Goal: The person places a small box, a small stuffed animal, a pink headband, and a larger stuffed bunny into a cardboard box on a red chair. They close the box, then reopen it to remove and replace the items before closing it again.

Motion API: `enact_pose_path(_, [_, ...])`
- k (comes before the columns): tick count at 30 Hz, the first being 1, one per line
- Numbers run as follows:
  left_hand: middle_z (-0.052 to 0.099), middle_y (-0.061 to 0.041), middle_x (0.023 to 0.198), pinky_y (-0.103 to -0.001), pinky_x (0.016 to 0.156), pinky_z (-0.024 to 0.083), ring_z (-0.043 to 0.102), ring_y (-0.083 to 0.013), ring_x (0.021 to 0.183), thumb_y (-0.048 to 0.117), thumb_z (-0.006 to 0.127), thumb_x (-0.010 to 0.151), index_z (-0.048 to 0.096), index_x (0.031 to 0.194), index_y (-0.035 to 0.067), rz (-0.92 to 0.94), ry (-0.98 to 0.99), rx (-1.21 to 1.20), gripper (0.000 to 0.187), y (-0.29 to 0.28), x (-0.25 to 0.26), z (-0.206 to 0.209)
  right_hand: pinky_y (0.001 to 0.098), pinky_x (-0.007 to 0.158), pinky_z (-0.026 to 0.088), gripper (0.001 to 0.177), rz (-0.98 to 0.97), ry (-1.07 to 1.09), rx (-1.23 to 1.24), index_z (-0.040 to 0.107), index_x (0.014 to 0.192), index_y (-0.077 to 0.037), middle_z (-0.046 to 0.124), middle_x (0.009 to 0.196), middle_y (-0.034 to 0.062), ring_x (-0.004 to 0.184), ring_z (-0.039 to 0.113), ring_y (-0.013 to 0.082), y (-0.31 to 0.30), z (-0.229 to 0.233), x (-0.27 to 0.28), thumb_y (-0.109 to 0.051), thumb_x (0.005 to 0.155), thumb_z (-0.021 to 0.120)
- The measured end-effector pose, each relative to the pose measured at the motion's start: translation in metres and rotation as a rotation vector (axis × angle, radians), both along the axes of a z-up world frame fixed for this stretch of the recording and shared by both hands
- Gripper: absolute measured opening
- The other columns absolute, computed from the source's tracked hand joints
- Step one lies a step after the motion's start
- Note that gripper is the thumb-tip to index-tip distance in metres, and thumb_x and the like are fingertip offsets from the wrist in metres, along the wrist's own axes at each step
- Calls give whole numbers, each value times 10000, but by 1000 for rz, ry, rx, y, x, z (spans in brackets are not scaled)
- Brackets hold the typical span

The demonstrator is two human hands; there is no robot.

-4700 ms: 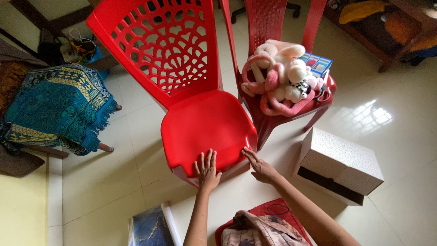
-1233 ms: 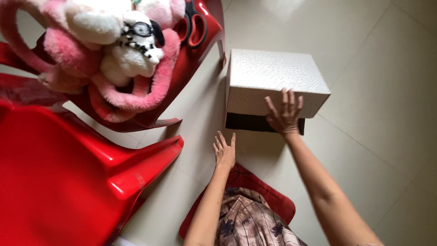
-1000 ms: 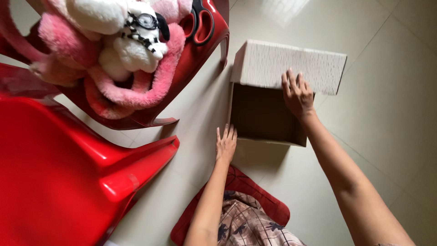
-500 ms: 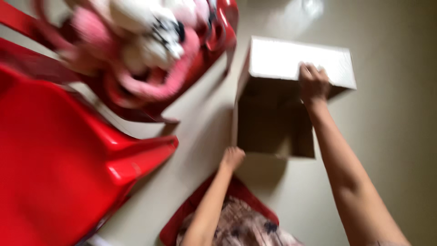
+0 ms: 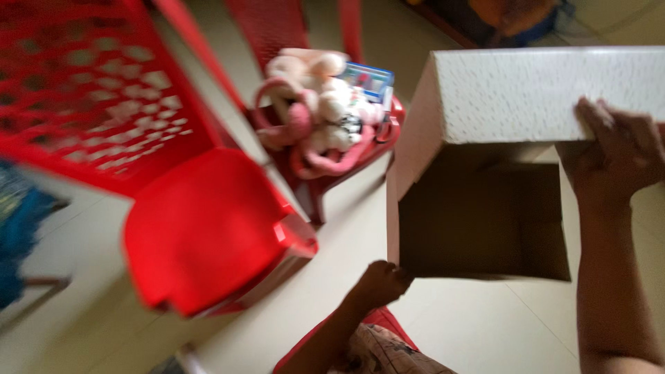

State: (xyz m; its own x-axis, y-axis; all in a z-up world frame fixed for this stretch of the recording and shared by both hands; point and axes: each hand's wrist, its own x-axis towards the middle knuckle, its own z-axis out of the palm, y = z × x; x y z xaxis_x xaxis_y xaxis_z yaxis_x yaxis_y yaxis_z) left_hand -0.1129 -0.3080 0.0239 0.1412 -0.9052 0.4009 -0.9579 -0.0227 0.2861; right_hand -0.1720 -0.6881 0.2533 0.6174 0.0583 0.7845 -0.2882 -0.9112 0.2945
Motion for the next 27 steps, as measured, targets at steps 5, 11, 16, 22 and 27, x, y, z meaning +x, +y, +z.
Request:
enact_pose_path(5, [674,-57,727,-402,520,500,650,-248,611,296,754,907,767,921,155,153,74,-197,143,111,37,81,269,833,494,290,280,-129,75,783,1293,-134,727,1140,11,970,647,116,95,72,73,-191,1019,706])
enact_pose_path(11, [656,-47,722,-373,572,517,659,-226,656,269,741,918,705,811,140,521,-184,-109,172,298,58,109,297,849,498,270,579,-148,61,773,1248,-178,671,1145,-27,1010,609,136,274,100,173,-194,991,692])
enact_pose_path(16, [607,-64,639,-381,549,502,624,-247,595,330,777,883,624,675,123,782,-221,-85,332,403,61,101,320,862,500,259,800,-50,-84,764,1211,-215,623,1148,-59,1043,577,153,449,117,267,-196,967,681])
enact_pose_path(22, [635,-81,706,-397,622,487,592,-271,634,319,728,935,629,704,83,995,-75,-255,345,423,66,78,346,865,496,217,727,-99,-181,741,1134,-176,619,1177,-37,1083,567,194,543,81,358,-199,931,668])
enact_pose_path(27, [674,-80,655,-421,673,461,593,-288,658,180,630,932,641,622,74,1226,-13,-81,328,407,74,80,401,965,509,176,769,8,-132,691,1208,-156,625,1287,23,1230,594,227,538,77,450,-168,1032,691])
